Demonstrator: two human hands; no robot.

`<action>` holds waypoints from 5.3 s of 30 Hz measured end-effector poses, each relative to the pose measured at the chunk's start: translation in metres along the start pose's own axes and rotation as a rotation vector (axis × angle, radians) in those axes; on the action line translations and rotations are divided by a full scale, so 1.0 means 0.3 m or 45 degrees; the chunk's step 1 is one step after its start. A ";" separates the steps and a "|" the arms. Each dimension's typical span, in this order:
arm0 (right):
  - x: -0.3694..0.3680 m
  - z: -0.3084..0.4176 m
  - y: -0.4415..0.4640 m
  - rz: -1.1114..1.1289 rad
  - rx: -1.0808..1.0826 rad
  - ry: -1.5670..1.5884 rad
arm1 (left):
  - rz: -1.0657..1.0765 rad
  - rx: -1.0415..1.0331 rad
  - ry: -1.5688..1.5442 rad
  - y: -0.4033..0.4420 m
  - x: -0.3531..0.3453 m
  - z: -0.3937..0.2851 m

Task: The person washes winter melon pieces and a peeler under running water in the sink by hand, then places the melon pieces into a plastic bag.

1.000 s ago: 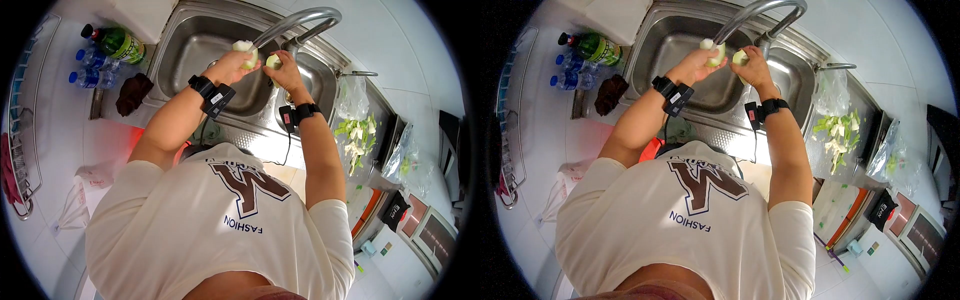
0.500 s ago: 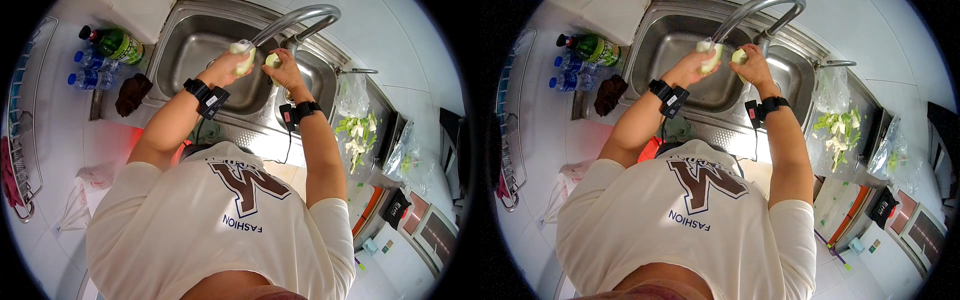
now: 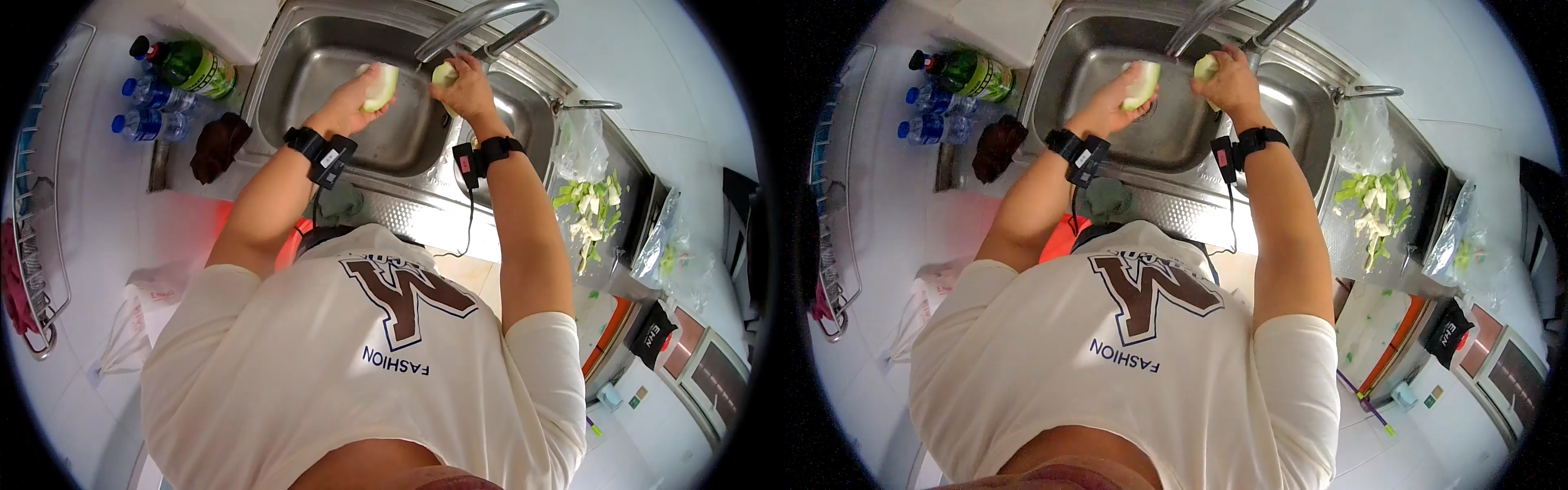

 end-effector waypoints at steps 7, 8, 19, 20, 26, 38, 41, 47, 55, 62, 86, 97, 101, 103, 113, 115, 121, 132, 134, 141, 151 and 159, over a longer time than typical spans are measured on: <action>0.021 -0.051 -0.111 -0.123 -0.060 0.452 | 0.457 -0.216 0.074 -0.159 0.008 -0.182; -0.002 -0.082 -0.154 0.035 -0.368 0.870 | 0.433 -0.257 0.046 -0.182 0.005 -0.196; -0.165 0.010 -0.388 0.253 -0.956 1.850 | -0.054 0.194 0.114 -0.128 0.030 0.026; -0.166 0.042 -0.375 0.212 -0.964 1.756 | 0.007 0.255 0.136 -0.148 -0.017 0.047; -0.117 0.150 -0.342 0.300 -0.630 1.939 | 0.381 0.251 0.268 -0.134 -0.075 0.109; -0.055 0.266 -0.369 0.364 -0.268 1.670 | 0.486 0.287 0.314 -0.144 -0.017 0.046; -0.066 0.218 -0.399 0.387 -0.375 1.573 | 0.197 0.375 0.078 -0.121 0.029 0.053; 0.034 0.065 -0.578 0.259 -0.607 1.820 | -0.199 0.265 -0.019 -0.132 0.086 0.096; 0.194 -0.418 -1.183 -0.278 -1.063 1.799 | -0.124 0.225 -0.100 -0.175 0.140 0.143; 0.203 -0.688 -2.048 -0.671 -1.536 1.767 | -0.125 0.045 -0.041 -0.279 0.055 0.310; 0.439 -1.157 -2.794 -0.888 -1.779 1.846 | -0.331 -0.189 -0.297 -0.166 -0.348 0.804; 0.831 -1.603 -2.663 -1.001 -1.737 1.627 | -0.351 -0.219 -0.290 0.052 -0.559 0.968; 0.828 -1.729 -2.634 -0.860 -1.758 1.641 | -0.329 -0.306 -0.205 0.043 -0.614 0.981; 0.833 -1.821 -2.628 -0.821 -1.746 1.663 | -0.350 -0.305 -0.223 0.050 -0.645 0.999; 1.047 -2.432 -2.531 -0.571 -1.585 1.651 | -0.233 -0.415 -0.265 -0.032 -0.802 1.170; 1.101 -2.572 -2.528 -0.542 -1.498 1.668 | -0.096 -0.459 -0.239 -0.059 -0.872 1.247; 1.189 -2.879 -2.560 -0.436 -1.461 1.668 | -0.244 -0.465 -0.413 -0.077 -1.021 1.417; 1.204 -2.965 -2.461 -0.313 -1.504 1.605 | -0.465 -0.396 0.043 -0.111 -1.321 1.592; 1.165 -2.982 -2.479 -0.286 -1.486 1.625 | -0.456 -0.326 0.231 -0.098 -1.373 1.615; 1.158 -2.971 -2.509 -0.303 -1.527 1.675 | -0.483 -0.041 0.695 -0.003 -1.486 1.742; 2.153 -2.861 -2.100 -1.038 -0.594 1.203 | 0.216 -0.166 0.839 -0.065 -2.345 1.847; 2.409 -2.794 -1.778 -1.116 -0.730 0.883 | 0.897 -0.336 1.117 -0.120 -3.179 2.233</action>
Point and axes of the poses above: each hand's wrist, its own y-axis towards the middle knuckle, its own x-axis out of the back of the hand, z = x × y, the point moved 4 cm from there along y, towards the middle knuckle, and after that the axes turned 7 degrees about -y, right-handed, at the moved point
